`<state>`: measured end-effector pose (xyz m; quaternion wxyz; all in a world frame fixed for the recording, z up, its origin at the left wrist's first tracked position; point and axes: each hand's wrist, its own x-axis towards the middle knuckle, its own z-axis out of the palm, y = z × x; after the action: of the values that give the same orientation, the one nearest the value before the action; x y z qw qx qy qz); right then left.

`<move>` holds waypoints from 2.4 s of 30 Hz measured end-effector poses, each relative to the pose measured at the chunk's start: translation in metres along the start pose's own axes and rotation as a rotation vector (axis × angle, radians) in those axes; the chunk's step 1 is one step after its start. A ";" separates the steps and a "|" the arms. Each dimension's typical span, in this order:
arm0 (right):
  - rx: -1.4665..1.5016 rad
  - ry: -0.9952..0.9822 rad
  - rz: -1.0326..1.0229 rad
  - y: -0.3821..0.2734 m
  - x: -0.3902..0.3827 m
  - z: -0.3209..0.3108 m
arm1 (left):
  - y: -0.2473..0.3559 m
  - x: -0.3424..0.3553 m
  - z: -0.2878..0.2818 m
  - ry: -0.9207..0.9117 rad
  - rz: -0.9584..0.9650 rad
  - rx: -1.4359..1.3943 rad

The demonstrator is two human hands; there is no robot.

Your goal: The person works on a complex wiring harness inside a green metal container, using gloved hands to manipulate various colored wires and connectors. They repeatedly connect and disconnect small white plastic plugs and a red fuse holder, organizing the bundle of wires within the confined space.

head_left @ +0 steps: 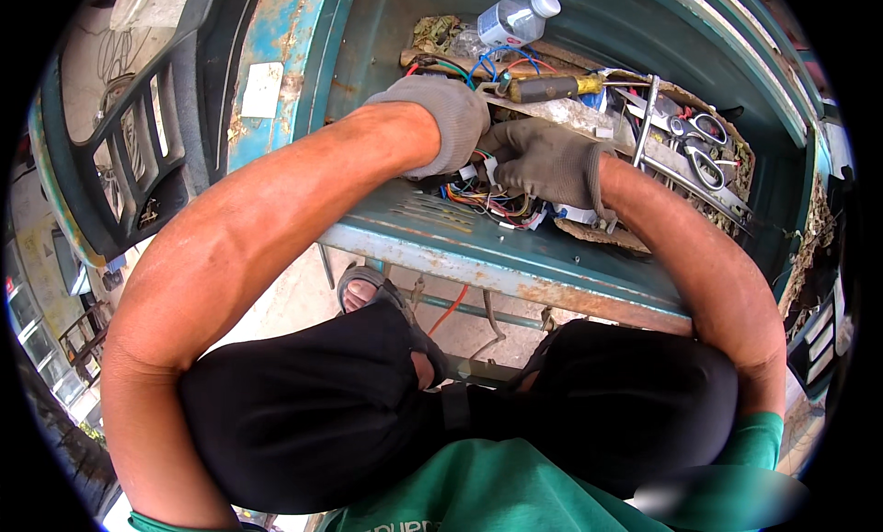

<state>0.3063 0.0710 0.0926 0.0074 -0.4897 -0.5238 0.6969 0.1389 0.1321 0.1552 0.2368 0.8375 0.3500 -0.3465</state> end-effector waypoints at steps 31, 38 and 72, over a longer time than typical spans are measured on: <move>-0.266 0.203 0.054 0.010 0.040 0.013 | 0.016 -0.002 0.011 -0.395 0.241 -0.217; -0.593 0.075 -0.001 0.022 0.060 0.013 | 0.035 0.010 0.018 -0.440 0.238 -0.100; -0.651 0.047 -0.166 0.014 0.059 0.007 | 0.001 -0.019 -0.003 -0.184 0.049 0.020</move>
<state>0.2783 0.0904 0.0421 -0.0807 -0.4379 -0.7568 0.4785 0.1314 0.1251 0.1720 0.2678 0.8128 0.3029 -0.4194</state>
